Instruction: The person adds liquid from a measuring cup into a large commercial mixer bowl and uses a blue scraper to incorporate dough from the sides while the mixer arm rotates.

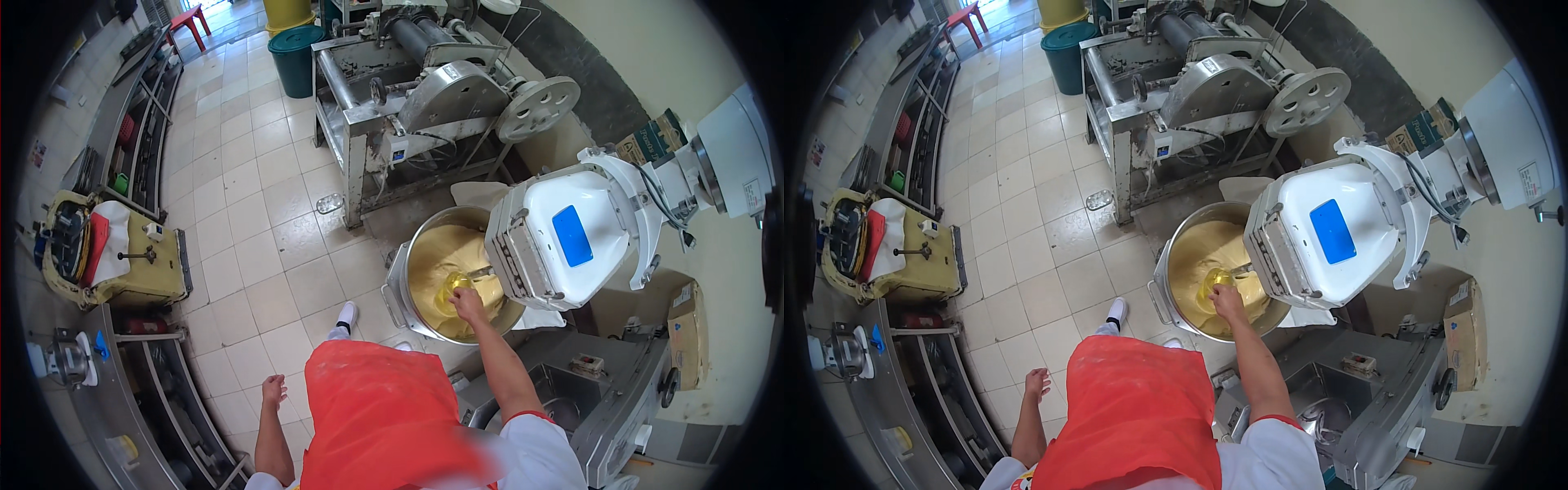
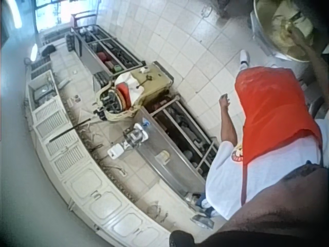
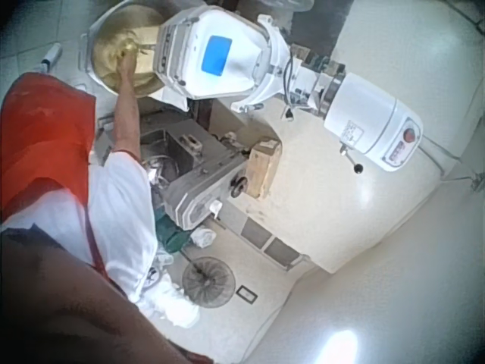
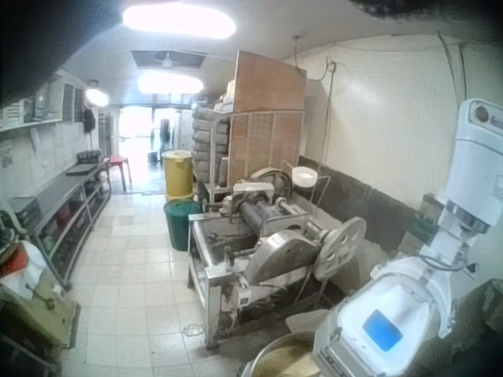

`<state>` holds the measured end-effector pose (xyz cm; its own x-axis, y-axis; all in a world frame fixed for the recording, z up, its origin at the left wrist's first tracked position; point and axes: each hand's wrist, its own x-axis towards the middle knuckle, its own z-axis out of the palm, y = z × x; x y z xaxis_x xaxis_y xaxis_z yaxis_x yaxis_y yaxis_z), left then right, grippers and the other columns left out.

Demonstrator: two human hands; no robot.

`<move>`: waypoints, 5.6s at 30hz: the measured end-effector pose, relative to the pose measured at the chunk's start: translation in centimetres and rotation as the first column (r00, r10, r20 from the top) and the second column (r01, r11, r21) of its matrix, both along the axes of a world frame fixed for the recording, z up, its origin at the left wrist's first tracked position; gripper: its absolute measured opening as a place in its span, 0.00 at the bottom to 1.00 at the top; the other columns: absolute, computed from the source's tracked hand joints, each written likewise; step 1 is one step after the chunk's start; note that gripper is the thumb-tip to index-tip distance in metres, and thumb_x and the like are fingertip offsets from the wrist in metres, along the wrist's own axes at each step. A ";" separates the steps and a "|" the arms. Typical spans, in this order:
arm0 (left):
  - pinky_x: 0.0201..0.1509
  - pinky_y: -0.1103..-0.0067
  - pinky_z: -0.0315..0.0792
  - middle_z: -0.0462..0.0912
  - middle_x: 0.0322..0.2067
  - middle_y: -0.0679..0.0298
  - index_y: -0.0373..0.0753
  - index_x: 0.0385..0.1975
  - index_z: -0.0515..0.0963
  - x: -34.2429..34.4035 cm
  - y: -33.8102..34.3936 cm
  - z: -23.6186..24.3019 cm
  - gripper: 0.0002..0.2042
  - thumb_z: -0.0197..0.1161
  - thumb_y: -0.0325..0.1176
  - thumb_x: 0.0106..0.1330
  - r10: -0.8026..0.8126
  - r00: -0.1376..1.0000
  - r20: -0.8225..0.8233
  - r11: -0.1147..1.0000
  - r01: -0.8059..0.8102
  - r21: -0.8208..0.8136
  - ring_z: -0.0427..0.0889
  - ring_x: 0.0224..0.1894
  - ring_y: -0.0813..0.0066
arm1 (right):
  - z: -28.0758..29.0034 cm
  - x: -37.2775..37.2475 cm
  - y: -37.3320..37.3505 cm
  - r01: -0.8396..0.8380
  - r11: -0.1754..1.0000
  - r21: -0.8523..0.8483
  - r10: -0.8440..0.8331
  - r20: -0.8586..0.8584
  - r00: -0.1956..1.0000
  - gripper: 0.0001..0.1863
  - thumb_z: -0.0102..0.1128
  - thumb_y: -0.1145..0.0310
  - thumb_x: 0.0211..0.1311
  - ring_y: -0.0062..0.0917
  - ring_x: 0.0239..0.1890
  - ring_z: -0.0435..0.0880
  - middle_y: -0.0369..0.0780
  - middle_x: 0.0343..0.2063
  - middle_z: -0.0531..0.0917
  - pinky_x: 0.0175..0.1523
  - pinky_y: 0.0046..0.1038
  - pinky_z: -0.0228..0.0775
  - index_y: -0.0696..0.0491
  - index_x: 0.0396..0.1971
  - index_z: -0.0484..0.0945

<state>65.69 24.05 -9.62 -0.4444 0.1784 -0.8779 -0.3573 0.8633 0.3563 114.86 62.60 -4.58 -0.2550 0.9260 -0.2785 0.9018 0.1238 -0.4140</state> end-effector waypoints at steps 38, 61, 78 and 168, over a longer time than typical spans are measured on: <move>0.41 0.70 0.69 0.75 0.38 0.68 0.46 0.47 0.72 0.9 3.3 -2.1 0.15 0.58 0.42 0.64 -0.009 0.998 0.062 0.999 0.011 -0.035 0.75 0.39 0.72 | -0.9 1.0 -2.2 0.199 0.968 -0.156 -0.171 0.174 0.970 0.16 0.59 0.53 0.57 0.43 0.43 0.81 0.47 0.36 0.83 0.49 0.41 0.71 0.52 0.32 0.82; 0.39 0.68 0.70 0.75 0.37 0.68 0.44 0.45 0.73 0.5 4.5 -2.3 0.15 0.59 0.43 0.63 -0.043 0.998 0.040 0.999 0.043 -0.003 0.75 0.38 0.70 | 0.2 -0.5 -1.9 0.267 0.957 0.110 -0.277 0.084 0.957 0.18 0.55 0.54 0.60 0.47 0.40 0.79 0.51 0.33 0.81 0.47 0.43 0.71 0.55 0.30 0.81; 0.39 0.69 0.71 0.77 0.36 0.67 0.42 0.46 0.74 -0.2 8.2 -2.5 0.17 0.60 0.43 0.61 -0.147 0.989 0.008 0.988 0.146 0.054 0.77 0.38 0.69 | -0.4 -6.2 2.9 0.043 0.954 -0.298 -0.004 0.129 0.992 0.16 0.58 0.55 0.59 0.42 0.45 0.81 0.47 0.39 0.83 0.50 0.40 0.71 0.50 0.39 0.82; 0.35 0.73 0.71 0.76 0.33 0.69 0.41 0.45 0.74 0.6 11.5 -3.2 0.16 0.60 0.42 0.61 -0.206 0.978 0.028 0.975 0.203 0.088 0.75 0.34 0.73 | 4.4 0.9 -9.5 0.524 0.830 0.191 -0.516 -0.093 0.851 0.12 0.64 0.62 0.57 0.43 0.30 0.78 0.48 0.25 0.77 0.37 0.41 0.69 0.56 0.27 0.81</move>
<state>66.33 35.51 -12.81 -0.3584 0.3357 -0.8711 -0.1908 0.8871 0.4204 115.79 53.14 -0.22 0.2744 0.9590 -0.0710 0.8416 -0.2752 -0.4648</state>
